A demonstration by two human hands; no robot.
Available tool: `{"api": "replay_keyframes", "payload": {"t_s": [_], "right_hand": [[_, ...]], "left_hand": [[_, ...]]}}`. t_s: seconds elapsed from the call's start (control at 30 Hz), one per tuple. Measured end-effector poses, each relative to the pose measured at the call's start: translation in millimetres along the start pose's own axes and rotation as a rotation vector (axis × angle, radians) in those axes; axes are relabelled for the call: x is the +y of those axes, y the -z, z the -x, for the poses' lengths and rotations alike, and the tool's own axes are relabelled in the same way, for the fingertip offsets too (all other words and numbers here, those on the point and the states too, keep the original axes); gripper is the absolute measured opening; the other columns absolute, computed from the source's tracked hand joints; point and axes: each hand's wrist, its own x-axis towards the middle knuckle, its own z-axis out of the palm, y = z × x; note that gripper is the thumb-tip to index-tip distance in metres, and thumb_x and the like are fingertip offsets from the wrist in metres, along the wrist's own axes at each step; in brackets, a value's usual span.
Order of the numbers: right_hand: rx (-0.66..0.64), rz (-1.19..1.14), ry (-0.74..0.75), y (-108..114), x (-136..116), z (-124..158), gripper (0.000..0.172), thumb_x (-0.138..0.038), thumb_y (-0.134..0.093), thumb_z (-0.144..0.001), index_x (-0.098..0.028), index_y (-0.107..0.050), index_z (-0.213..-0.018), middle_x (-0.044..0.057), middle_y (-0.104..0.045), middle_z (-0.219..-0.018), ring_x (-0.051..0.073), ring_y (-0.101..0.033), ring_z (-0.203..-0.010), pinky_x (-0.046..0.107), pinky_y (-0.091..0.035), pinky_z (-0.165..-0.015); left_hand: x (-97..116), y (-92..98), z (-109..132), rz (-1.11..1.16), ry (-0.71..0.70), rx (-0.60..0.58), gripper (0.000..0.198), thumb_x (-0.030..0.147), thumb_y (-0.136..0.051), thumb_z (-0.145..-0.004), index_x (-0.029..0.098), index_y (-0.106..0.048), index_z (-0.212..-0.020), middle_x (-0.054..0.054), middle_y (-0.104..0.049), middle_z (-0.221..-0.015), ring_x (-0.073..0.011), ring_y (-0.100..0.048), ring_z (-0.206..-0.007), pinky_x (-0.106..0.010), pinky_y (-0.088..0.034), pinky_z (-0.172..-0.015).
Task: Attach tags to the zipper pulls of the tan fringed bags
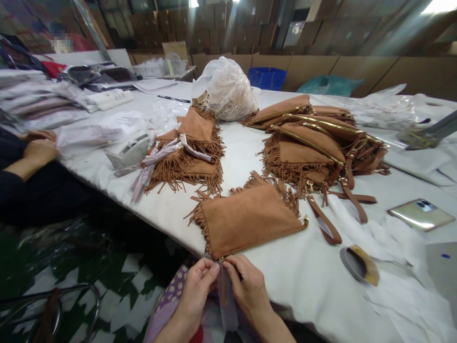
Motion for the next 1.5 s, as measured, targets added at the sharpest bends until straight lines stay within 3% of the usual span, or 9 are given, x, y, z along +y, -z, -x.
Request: {"api": "replay_keyframes", "payload": {"t_s": [0.23, 0.4, 0.63, 0.77, 0.93, 1.1, 1.23, 1.4, 1.5], "right_hand": [[-0.302, 0.102, 0.111, 7, 2, -17, 0.021, -0.019, -0.037, -0.092, -0.019, -0.055, -0.082, 0.001, -0.059, -0.07, 0.013, -0.056, -0.061, 0.022, -0.04, -0.056], [-0.171, 0.011, -0.064, 2, -1, -18, 0.023, -0.023, -0.041, -0.091, -0.019, -0.059, -0.078, 0.003, -0.065, -0.07, 0.014, -0.06, -0.063, 0.023, -0.042, -0.059], [-0.076, -0.237, -0.383, -7, -16, -19, 0.013, -0.03, -0.054, -0.082, -0.021, -0.06, -0.075, 0.002, -0.067, -0.065, 0.016, -0.061, -0.058, 0.025, -0.044, -0.055], [-0.038, -0.531, -0.548, -12, -23, -24, 0.018, -0.029, -0.057, -0.078, -0.019, -0.053, -0.092, -0.001, -0.066, -0.064, 0.016, -0.062, -0.059, 0.024, -0.046, -0.054], [-0.023, -0.685, -0.678, -15, -26, -29, 0.025, -0.03, -0.061, -0.072, -0.018, -0.052, -0.092, -0.004, -0.06, -0.057, 0.013, -0.055, -0.05, 0.022, -0.041, -0.047], [0.023, -0.754, -0.718, -13, -30, -32, 0.024, -0.029, -0.064, -0.067, -0.017, -0.056, -0.086, -0.005, -0.056, -0.053, 0.011, -0.049, -0.045, 0.02, -0.037, -0.042], [0.021, -0.823, -0.785, -11, -39, -27, 0.024, -0.027, -0.066, -0.066, -0.016, -0.057, -0.085, -0.007, -0.053, -0.049, 0.009, -0.046, -0.042, 0.02, -0.038, -0.042], [0.044, -0.875, -0.834, -31, -49, -11, 0.043, -0.032, -0.065, -0.069, -0.013, -0.054, -0.106, -0.007, -0.054, -0.05, 0.011, -0.049, -0.043, 0.021, -0.039, -0.044], [0.142, -0.833, -0.823, -49, -48, -6, 0.054, -0.036, -0.064, -0.071, -0.011, -0.051, -0.117, -0.007, -0.054, -0.051, 0.011, -0.05, -0.044, 0.021, -0.04, -0.045]], "left_hand": [[0, 6.9, -6, -0.208, -0.185, 0.083, 0.026, 0.036, -0.067, -0.077, 0.017, -0.05, -0.074, 0.004, -0.056, -0.06, -0.0093, -0.051, -0.055, -0.019, -0.037, -0.053], [-1, 4.7, -10, -0.198, -0.257, 0.192, 0.036, 0.034, -0.069, -0.075, 0.022, -0.042, -0.095, 0.004, -0.063, -0.062, -0.0135, -0.058, -0.059, -0.022, -0.043, -0.058], [8, -0.1, -6, -0.289, -0.328, 0.238, 0.038, 0.033, -0.064, -0.078, 0.021, -0.041, -0.105, 0.004, -0.064, -0.063, -0.0158, -0.062, -0.061, -0.025, -0.047, -0.066], [12, 1.1, -7, -0.359, -0.353, 0.212, 0.034, 0.032, -0.062, -0.079, 0.021, -0.044, -0.105, 0.004, -0.063, -0.062, -0.0159, -0.062, -0.062, -0.023, -0.047, -0.064], [19, 12.1, -8, -0.45, -0.308, 0.202, 0.025, 0.039, -0.057, -0.082, 0.02, -0.048, -0.095, 0.003, -0.061, -0.06, -0.0151, -0.059, -0.053, -0.021, -0.044, -0.051], [42, 15.2, -19, -0.714, -0.472, 0.297, 0.053, 0.038, -0.063, -0.077, 0.019, -0.049, -0.124, -0.003, -0.063, -0.085, -0.0142, -0.059, -0.055, -0.024, -0.045, -0.055], [66, 11.1, -35, -0.818, -0.563, 0.06, 0.042, 0.022, -0.068, -0.069, 0.02, -0.064, -0.111, -0.008, -0.065, -0.101, -0.0233, -0.06, -0.09, -0.03, -0.045, -0.08], [93, 12.0, -49, -0.828, -0.499, -0.362, 0.032, 0.013, -0.061, -0.07, 0.019, -0.067, -0.101, -0.003, -0.067, -0.082, -0.0184, -0.06, -0.072, -0.026, -0.044, -0.069], [99, 13.0, -49, -0.8, -0.51, -0.43, 0.032, 0.011, -0.059, -0.071, 0.019, -0.067, -0.101, -0.004, -0.068, -0.089, -0.0191, -0.062, -0.078, -0.026, -0.045, -0.073]]}}
